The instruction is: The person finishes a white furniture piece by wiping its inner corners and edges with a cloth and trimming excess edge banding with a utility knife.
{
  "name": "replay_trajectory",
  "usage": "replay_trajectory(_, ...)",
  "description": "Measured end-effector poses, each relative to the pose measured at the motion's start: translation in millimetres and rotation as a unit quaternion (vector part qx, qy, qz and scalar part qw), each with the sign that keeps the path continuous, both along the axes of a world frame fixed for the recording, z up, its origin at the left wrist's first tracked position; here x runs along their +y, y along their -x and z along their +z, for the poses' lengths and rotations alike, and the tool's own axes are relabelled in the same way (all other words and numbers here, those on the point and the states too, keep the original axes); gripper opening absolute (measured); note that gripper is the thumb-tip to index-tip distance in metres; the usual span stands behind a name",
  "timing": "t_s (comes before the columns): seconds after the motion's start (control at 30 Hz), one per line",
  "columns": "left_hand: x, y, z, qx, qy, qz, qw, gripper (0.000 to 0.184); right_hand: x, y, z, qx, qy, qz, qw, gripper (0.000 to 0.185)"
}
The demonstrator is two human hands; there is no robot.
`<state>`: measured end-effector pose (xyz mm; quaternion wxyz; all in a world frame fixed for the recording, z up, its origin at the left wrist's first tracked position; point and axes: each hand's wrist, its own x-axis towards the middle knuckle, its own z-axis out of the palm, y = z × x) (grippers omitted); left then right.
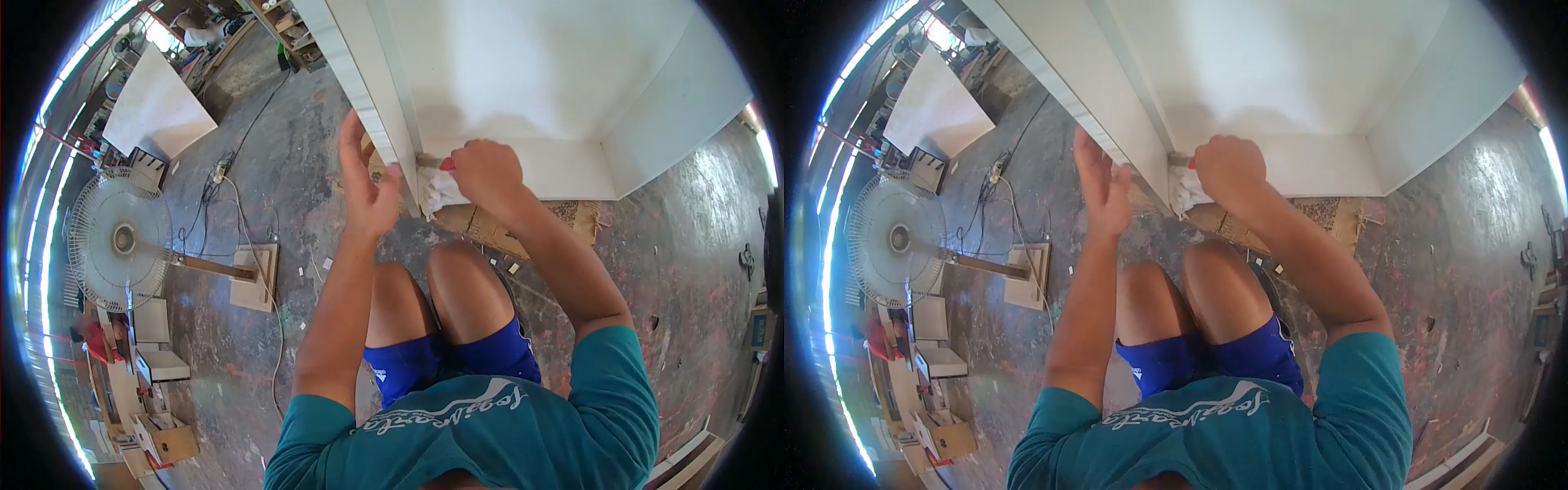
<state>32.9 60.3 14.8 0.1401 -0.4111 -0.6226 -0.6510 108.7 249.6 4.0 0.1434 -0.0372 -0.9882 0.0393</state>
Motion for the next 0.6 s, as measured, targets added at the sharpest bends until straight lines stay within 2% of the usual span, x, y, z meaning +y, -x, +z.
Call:
replay_trajectory(0.07,5,7,11,-0.031,-0.078,-0.063,0.994,0.093,0,5,-5,0.004,0.003,-0.001,1.000,0.018)
replay_trajectory(0.17,12,2,28,-0.012,-0.052,-0.078,0.996,0.096,0,2,-18,0.014,0.001,0.000,1.000,0.017)
replay_trajectory(0.23,11,-1,43,0.150,0.066,0.033,0.986,0.094,1,3,-13,-0.022,-0.018,0.010,1.000,0.017)
replay_trajectory(0.27,21,4,29,0.108,0.045,0.045,0.992,0.095,1,1,-17,0.047,-0.023,0.030,0.998,0.018)
replay_trajectory(0.33,26,0,25,0.077,0.031,0.066,0.994,0.086,-3,6,-21,0.048,-0.051,0.006,0.997,0.021)
replay_trajectory(0.37,29,-1,32,0.054,0.038,0.064,0.996,0.082,0,8,-23,0.076,-0.078,0.037,0.993,0.021)
replay_trajectory(0.43,24,2,31,0.104,0.030,0.049,0.993,0.090,-14,3,-2,0.063,-0.088,0.014,0.994,0.018)
replay_trajectory(0.5,15,-5,46,0.101,0.005,0.042,0.994,0.099,-21,4,12,0.049,-0.093,0.035,0.994,0.018)
replay_trajectory(0.6,6,-5,50,0.085,0.001,0.020,0.996,0.098,-29,4,24,-0.035,-0.123,0.039,0.991,0.015)
